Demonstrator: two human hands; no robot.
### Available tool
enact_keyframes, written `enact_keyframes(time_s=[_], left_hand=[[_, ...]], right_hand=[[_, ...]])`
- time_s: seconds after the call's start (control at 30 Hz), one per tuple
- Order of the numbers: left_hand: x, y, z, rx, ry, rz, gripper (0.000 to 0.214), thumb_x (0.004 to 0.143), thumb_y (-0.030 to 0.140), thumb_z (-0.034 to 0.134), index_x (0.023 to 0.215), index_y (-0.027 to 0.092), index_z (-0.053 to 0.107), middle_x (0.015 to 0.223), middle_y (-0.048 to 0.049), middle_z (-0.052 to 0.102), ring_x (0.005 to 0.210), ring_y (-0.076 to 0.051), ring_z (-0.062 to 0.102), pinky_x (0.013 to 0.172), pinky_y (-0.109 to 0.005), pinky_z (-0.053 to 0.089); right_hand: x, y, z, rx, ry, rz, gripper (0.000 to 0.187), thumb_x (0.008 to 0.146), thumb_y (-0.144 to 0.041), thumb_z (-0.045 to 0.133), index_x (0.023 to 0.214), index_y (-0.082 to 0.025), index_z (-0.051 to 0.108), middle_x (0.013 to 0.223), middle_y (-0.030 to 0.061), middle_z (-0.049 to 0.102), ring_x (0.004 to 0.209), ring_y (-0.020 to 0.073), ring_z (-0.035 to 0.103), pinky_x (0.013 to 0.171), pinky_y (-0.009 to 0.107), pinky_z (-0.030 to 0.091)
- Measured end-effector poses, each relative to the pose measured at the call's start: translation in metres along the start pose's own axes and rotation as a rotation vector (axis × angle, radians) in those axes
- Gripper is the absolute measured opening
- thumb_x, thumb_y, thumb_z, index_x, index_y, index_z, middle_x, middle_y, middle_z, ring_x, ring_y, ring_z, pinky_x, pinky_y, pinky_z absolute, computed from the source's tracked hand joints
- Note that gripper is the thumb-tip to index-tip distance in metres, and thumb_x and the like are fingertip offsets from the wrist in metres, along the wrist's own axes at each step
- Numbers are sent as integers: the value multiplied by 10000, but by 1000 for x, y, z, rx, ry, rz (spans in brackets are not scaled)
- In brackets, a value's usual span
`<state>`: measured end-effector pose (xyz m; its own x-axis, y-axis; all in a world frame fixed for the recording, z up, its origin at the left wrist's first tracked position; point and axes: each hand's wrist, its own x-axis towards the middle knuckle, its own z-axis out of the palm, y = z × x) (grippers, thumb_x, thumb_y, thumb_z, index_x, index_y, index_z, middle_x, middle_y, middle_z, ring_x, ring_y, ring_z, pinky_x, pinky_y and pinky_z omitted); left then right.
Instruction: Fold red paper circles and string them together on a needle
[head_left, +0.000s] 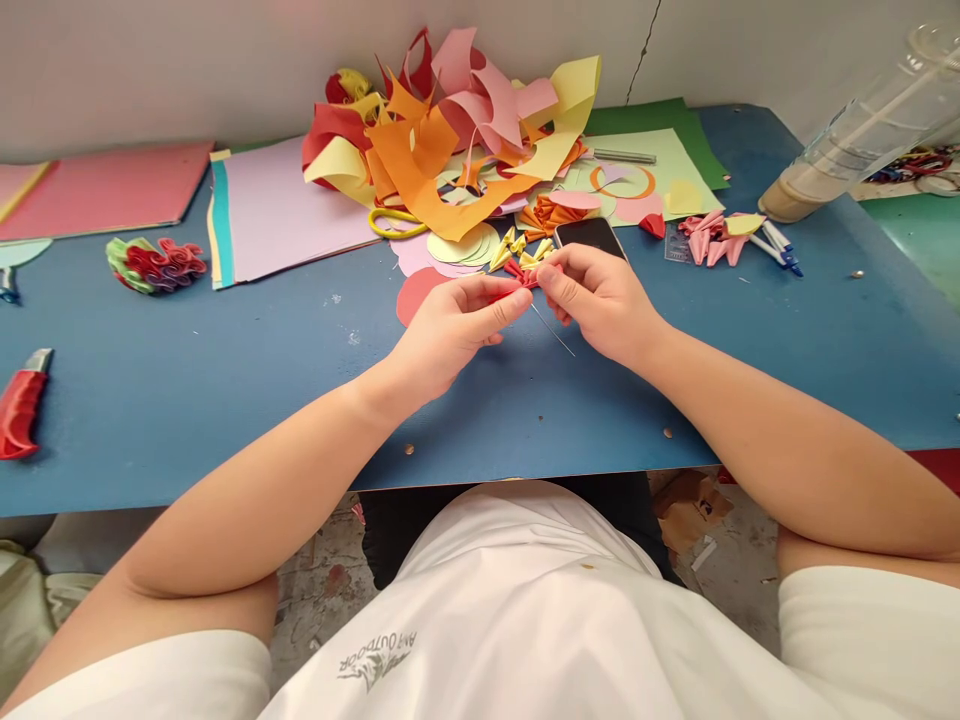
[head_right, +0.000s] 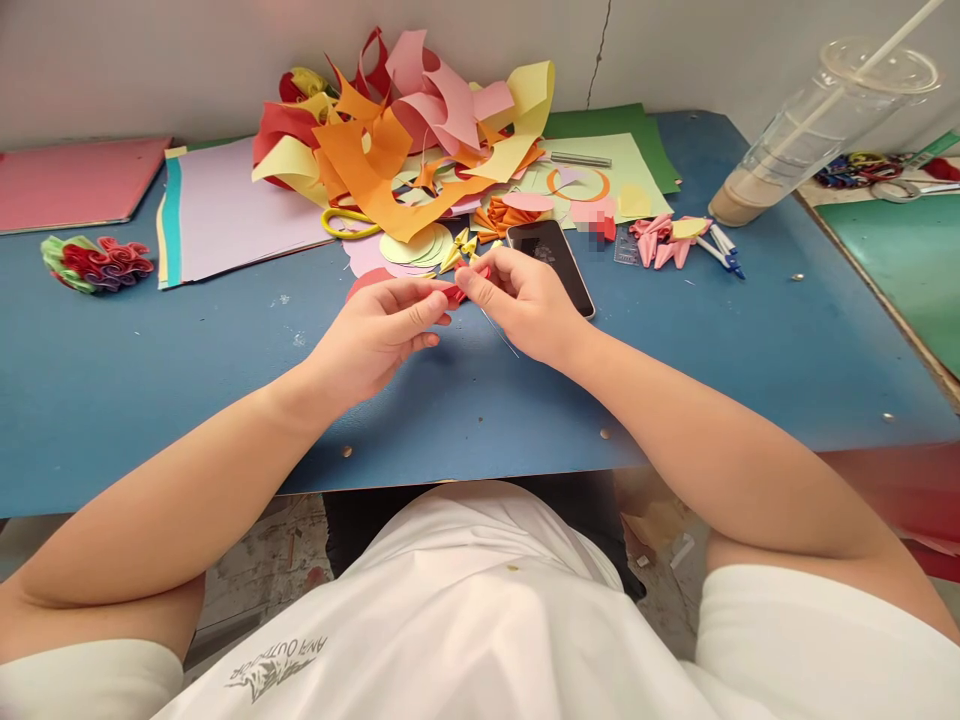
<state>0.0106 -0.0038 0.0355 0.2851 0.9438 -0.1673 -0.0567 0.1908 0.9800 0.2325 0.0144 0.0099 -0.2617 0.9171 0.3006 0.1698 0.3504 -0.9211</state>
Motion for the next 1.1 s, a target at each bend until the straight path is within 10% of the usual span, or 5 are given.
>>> enact_keyframes(time_s=[0.5,0.8,1.1], left_hand=[[1,-6,-3,-2,-49,-27,683,804,859,1014,983,214,881,1058,-114,893,989,-222,836,757,-277,619],[6,-12,0,47,28,70,549,976,733,947,872,219,783,863,-43,811,792,-167,757,754,-275,653],[1,-9,2,-7,-71,59,582,871,753,1013,911,203,827,997,-88,896,956,-231,855,859,-328,719]], right_hand=[[2,11,-6,-6,-10,-9,748,972,-1020,730,1173,-301,689,884,26,689,697,216,671,590,381,572],[-5,6,-3,-85,33,-53,312,1047,-505,802,1240,-275,716,1120,87,806,944,279,793,738,417,682],[-12,8,1,-154,92,-115,595,1020,-605,927,1464,-292,685,1177,91,802,1067,302,825,871,452,745]])
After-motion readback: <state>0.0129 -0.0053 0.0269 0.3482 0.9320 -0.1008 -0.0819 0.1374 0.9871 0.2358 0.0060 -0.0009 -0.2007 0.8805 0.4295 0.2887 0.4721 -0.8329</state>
